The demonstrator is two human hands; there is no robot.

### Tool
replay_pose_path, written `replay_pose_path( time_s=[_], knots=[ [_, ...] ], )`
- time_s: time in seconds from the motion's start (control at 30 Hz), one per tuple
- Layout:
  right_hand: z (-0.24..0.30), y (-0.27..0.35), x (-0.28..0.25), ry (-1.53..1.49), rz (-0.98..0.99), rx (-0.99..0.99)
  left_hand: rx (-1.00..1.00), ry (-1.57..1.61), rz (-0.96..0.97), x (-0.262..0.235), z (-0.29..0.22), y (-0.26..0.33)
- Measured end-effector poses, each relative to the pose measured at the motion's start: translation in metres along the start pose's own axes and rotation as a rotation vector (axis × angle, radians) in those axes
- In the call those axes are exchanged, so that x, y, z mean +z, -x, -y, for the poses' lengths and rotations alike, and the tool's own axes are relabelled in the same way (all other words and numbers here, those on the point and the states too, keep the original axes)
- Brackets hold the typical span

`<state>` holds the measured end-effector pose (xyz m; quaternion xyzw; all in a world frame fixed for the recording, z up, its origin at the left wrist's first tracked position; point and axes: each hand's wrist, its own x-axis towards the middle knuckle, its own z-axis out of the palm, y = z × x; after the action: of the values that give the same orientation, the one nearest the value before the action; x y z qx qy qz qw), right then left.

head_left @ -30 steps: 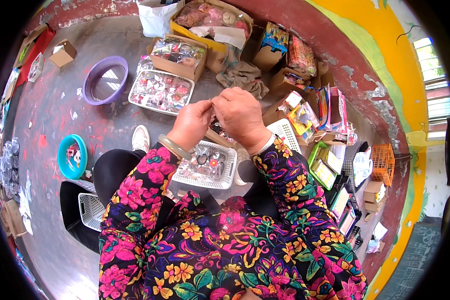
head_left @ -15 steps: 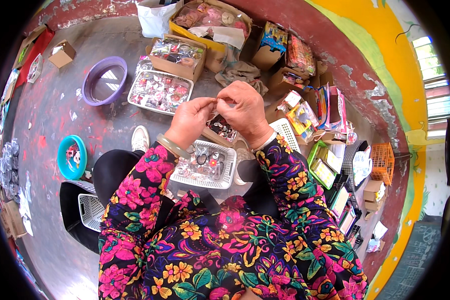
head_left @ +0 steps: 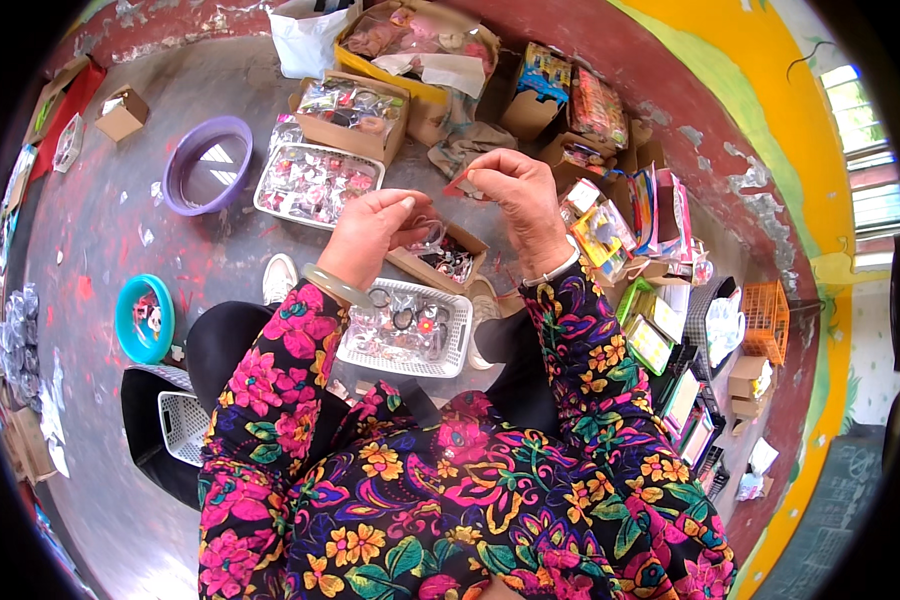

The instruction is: The person sits on the floor and repeatedly picks up small items from a white basket, places them into small plastic bags, and seals the bags. The person then places the sealed bags into a cardboard box. The process is repeated for multiple items.

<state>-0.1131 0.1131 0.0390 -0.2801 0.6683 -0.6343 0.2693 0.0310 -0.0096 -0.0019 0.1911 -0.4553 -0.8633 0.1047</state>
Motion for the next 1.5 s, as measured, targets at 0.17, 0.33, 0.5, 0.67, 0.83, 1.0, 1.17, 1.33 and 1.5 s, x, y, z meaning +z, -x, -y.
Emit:
replay_pose_path(
  time_s=[0.17,0.33,0.5,0.67,0.83,1.0,1.17,1.33,1.5],
  knots=[
    [0.005,0.002,-0.007,0.007,-0.058,0.005,-0.016,0.097,0.036,-0.007,-0.003,-0.001],
    [0.005,0.01,-0.025,-0.084,-0.124,0.061,-0.019,0.09,0.048,-0.008,-0.003,-0.001],
    [0.008,0.032,-0.064,-0.132,-0.205,0.087,0.002,0.082,0.062,-0.01,-0.001,-0.004],
    [-0.02,0.08,-0.139,-0.067,-0.396,0.08,0.035,0.05,0.123,-0.017,0.007,-0.015],
    [-0.089,0.172,-0.218,0.258,-0.534,0.251,-0.003,0.005,0.102,-0.016,0.01,-0.014],
    [-0.177,0.269,-0.251,0.489,-0.642,0.57,-0.017,-0.048,0.066,-0.014,0.008,-0.011],
    [-0.255,0.34,-0.274,0.61,-0.712,0.698,-0.043,-0.061,0.053,-0.011,0.017,-0.013],
    [-0.299,0.373,-0.294,0.809,-0.498,0.725,-0.07,-0.059,0.072,-0.008,0.024,-0.02],
    [-0.318,0.377,-0.291,1.252,-0.121,0.576,-0.07,-0.069,0.065,-0.013,0.026,-0.017]
  ],
)
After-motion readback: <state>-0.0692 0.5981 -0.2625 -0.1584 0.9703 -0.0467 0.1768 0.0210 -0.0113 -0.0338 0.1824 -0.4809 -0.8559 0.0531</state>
